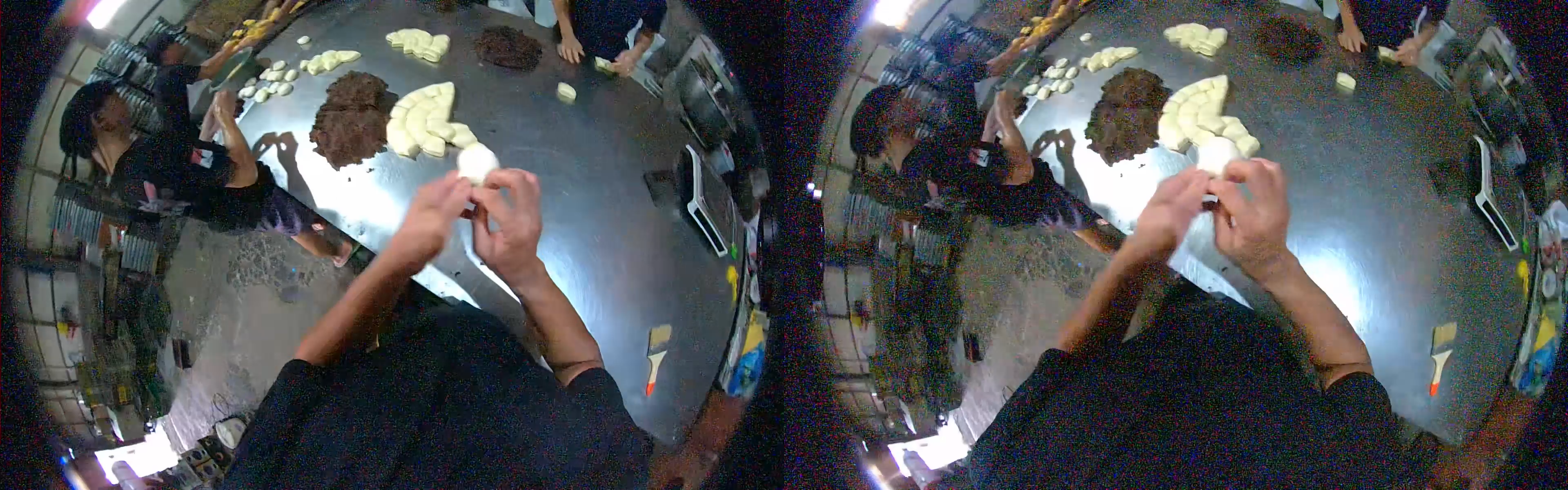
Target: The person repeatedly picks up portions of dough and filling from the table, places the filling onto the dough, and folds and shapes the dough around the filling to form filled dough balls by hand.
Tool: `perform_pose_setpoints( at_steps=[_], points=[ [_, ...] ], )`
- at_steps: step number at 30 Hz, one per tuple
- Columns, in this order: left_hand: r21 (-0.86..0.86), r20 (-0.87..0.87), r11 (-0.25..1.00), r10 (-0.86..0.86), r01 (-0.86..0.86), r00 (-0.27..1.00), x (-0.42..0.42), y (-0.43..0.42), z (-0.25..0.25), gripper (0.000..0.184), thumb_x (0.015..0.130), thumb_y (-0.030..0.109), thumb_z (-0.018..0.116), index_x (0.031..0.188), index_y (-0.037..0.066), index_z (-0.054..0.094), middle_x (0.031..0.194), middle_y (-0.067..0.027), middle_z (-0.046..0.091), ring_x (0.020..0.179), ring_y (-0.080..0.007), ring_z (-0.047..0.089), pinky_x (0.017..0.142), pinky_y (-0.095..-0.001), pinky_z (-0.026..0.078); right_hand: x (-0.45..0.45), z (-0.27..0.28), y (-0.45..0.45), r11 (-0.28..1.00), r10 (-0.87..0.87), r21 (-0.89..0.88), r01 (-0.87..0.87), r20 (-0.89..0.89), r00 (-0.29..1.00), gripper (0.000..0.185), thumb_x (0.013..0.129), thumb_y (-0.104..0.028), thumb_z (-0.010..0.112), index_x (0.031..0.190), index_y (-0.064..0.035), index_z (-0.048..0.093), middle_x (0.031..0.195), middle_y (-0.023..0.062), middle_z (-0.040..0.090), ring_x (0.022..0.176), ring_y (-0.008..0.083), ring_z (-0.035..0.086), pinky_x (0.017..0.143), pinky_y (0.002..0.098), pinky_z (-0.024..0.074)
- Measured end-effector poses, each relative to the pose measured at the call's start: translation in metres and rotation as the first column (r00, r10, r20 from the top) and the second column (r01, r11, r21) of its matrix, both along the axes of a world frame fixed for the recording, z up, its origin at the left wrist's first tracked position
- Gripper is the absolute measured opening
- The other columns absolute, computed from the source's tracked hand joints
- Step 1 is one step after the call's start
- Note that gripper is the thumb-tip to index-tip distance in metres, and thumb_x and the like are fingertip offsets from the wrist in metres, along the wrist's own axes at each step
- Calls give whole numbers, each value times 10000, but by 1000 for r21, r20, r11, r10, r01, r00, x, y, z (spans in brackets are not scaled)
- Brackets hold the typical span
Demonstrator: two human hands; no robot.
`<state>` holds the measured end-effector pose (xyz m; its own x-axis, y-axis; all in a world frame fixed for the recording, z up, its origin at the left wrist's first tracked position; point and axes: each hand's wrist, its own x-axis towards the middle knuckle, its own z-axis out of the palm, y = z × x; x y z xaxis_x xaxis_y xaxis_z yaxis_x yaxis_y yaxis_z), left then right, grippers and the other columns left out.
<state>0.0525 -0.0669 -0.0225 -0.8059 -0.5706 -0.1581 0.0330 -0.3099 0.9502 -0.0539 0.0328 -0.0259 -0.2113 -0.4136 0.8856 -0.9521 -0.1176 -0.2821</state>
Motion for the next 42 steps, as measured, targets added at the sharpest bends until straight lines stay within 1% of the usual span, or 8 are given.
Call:
perform_pose_setpoints(
  at_steps=[8,10,12,16,21,30,34,42],
  points=[
    [203,-83,885,-410,419,908,-9,20,-48,443,954,90,509,1366,73,347,724,14,511,658,-80,482,567,-217,394,-6,-29,41,963,-16,244,-116,479,877,304,782,-17,609,1085,-9,617,901,146,618,746,274,610,690,333,509],
    [10,235,770,-622,638,747,-5,11,-89,352,935,138,555,1266,39,484,747,-58,595,662,-157,565,596,-294,454,-13,-72,73,886,-199,458,-69,511,836,376,812,-77,626,1181,-24,574,901,154,609,764,284,609,682,347,506],
    [-813,403,323,-289,484,869,5,-29,-162,301,909,234,606,1113,13,608,832,-171,661,730,-301,643,667,-402,504,-15,-115,106,790,-464,600,125,453,761,421,774,-117,664,1177,-36,572,948,162,595,837,308,587,739,381,489],
    [-671,636,682,327,292,699,-19,-155,-175,439,874,391,629,997,-30,650,903,-234,666,840,-394,648,725,-464,514,17,-191,103,537,-695,750,386,133,707,385,716,-254,636,1070,-103,630,977,123,569,961,296,496,834,468,383],
    [-848,395,517,762,-115,513,-100,-213,-214,502,740,305,765,1088,-10,587,1114,-282,510,975,-429,566,853,-453,479,-42,-204,22,736,-463,597,319,99,881,249,767,-104,547,1003,-98,627,863,103,580,834,307,535,766,439,404],
    [-786,324,606,572,-122,754,-63,-171,-299,379,720,204,705,1072,80,635,994,-177,660,936,-337,636,848,-423,491,-18,-235,63,778,-460,535,330,126,879,297,688,-140,563,965,-35,590,945,159,548,961,347,492,872,496,361],
    [-595,339,802,310,-52,888,-32,-82,-216,446,745,143,721,1175,87,617,883,-137,627,781,-294,619,704,-365,510,-58,-210,52,748,-495,560,356,115,861,102,801,-103,598,896,-68,612,933,140,565,903,337,522,800,457,405],
    [-864,431,371,196,340,881,56,-55,-249,308,869,232,636,1151,109,653,1133,-175,549,989,-320,563,830,-405,487,-23,-232,83,839,-344,498,222,168,924,113,771,-133,621,846,-53,592,946,148,544,922,357,504,824,484,405]
  ],
)
